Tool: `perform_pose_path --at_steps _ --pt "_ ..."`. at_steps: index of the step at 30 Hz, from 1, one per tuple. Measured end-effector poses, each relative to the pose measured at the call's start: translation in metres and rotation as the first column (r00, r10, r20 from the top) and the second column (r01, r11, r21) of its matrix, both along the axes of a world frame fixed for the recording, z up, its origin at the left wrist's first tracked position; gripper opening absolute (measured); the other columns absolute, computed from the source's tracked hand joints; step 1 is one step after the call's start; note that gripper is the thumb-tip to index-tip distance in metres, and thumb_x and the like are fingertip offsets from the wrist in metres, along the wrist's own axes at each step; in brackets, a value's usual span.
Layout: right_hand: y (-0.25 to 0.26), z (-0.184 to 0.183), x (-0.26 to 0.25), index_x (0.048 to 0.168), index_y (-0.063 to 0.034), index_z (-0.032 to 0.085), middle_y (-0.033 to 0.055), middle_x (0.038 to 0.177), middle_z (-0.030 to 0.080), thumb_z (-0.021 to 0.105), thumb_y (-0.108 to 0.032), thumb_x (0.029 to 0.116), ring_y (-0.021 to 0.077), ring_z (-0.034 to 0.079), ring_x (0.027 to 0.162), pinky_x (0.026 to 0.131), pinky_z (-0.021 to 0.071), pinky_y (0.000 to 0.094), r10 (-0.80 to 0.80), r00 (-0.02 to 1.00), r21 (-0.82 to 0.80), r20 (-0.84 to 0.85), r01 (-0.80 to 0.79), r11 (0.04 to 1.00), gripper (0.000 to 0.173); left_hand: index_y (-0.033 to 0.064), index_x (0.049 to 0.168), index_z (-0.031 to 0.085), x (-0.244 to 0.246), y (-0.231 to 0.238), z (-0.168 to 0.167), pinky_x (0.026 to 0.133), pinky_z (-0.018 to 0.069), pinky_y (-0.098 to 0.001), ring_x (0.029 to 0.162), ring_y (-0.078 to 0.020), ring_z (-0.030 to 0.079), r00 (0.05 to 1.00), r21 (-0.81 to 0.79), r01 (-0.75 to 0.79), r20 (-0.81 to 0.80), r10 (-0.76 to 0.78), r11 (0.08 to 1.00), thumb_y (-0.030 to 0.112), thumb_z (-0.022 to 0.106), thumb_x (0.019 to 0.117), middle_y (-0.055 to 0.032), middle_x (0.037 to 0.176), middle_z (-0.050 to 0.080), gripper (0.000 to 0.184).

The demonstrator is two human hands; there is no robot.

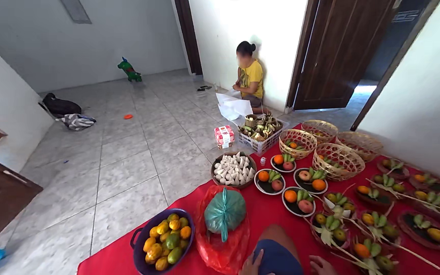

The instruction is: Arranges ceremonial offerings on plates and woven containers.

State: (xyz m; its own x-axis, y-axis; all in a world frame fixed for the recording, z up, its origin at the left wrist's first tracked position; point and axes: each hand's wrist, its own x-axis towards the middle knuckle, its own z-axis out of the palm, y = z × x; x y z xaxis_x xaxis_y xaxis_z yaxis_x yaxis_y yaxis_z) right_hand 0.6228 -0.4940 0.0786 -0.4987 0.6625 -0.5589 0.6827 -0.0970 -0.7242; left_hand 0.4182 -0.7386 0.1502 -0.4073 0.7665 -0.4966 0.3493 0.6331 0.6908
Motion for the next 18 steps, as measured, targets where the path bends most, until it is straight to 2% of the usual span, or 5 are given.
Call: perform_pose_path --at_steps 7,11,13,15,18 --pt "0.003 0.004 0.004 0.138 0.0043 0.057 0.0287 0.128 0.064 0.054 -0.010 0.1067 0.0386 0.069 0.110 0.098 0.0548 0.0523 0.022 1.000 0.046 -0.003 -0.022 0.999 0.035 0.0277 0.164 0.023 0.001 0.001 0.009 0.114 0.0305 -0.0668 0.152 -0.0401 0.028 0.999 -0.030 0.025 0.021 -0.024 0.999 0.064 0.059 0.0932 -0.0179 0.169 0.020 0.088" --pt "-0.004 0.017 0.009 0.137 0.0059 0.058 0.0298 0.127 0.065 0.054 -0.008 0.1064 0.0408 0.068 0.111 0.099 0.0539 0.0528 0.069 0.997 0.093 -0.014 -0.068 0.993 0.034 0.0212 0.165 0.019 0.009 -0.001 0.031 0.115 0.0250 -0.0694 0.153 -0.0465 0.019 0.997 -0.068 0.068 0.028 -0.066 0.995 0.060 0.063 0.0936 -0.0261 0.168 0.013 0.092" --pt "-0.002 0.015 0.010 0.135 0.0065 0.059 0.0301 0.124 0.066 0.055 -0.008 0.1059 0.0411 0.069 0.110 0.098 0.0542 0.0532 0.101 0.995 0.123 -0.023 -0.098 0.988 0.033 0.0178 0.165 0.018 0.011 0.003 0.052 0.117 0.0170 -0.0719 0.154 -0.0485 0.012 0.995 -0.101 0.101 0.020 -0.099 0.990 0.060 0.065 0.0926 -0.0287 0.168 0.006 0.096" --pt "0.000 0.010 0.008 0.135 0.0065 0.060 0.0298 0.123 0.066 0.055 -0.009 0.1060 0.0403 0.069 0.108 0.097 0.0544 0.0531 0.139 0.990 0.132 -0.015 -0.136 0.982 0.033 0.0262 0.165 0.019 0.016 0.008 0.063 0.113 0.0118 -0.0777 0.154 -0.0527 0.002 0.988 -0.141 0.154 -0.007 -0.157 0.978 0.064 0.062 0.0932 -0.0287 0.168 -0.005 0.092" --pt "0.005 0.002 0.001 0.135 0.0061 0.059 0.0295 0.123 0.066 0.055 -0.010 0.1063 0.0400 0.069 0.107 0.096 0.0541 0.0536 0.178 0.984 0.110 0.019 -0.179 0.978 0.034 0.0380 0.163 0.023 0.018 0.011 0.055 0.110 0.0125 -0.0807 0.153 -0.0550 -0.002 0.984 -0.185 0.146 -0.070 -0.162 0.972 0.066 0.060 0.0925 -0.0268 0.168 -0.010 0.084"
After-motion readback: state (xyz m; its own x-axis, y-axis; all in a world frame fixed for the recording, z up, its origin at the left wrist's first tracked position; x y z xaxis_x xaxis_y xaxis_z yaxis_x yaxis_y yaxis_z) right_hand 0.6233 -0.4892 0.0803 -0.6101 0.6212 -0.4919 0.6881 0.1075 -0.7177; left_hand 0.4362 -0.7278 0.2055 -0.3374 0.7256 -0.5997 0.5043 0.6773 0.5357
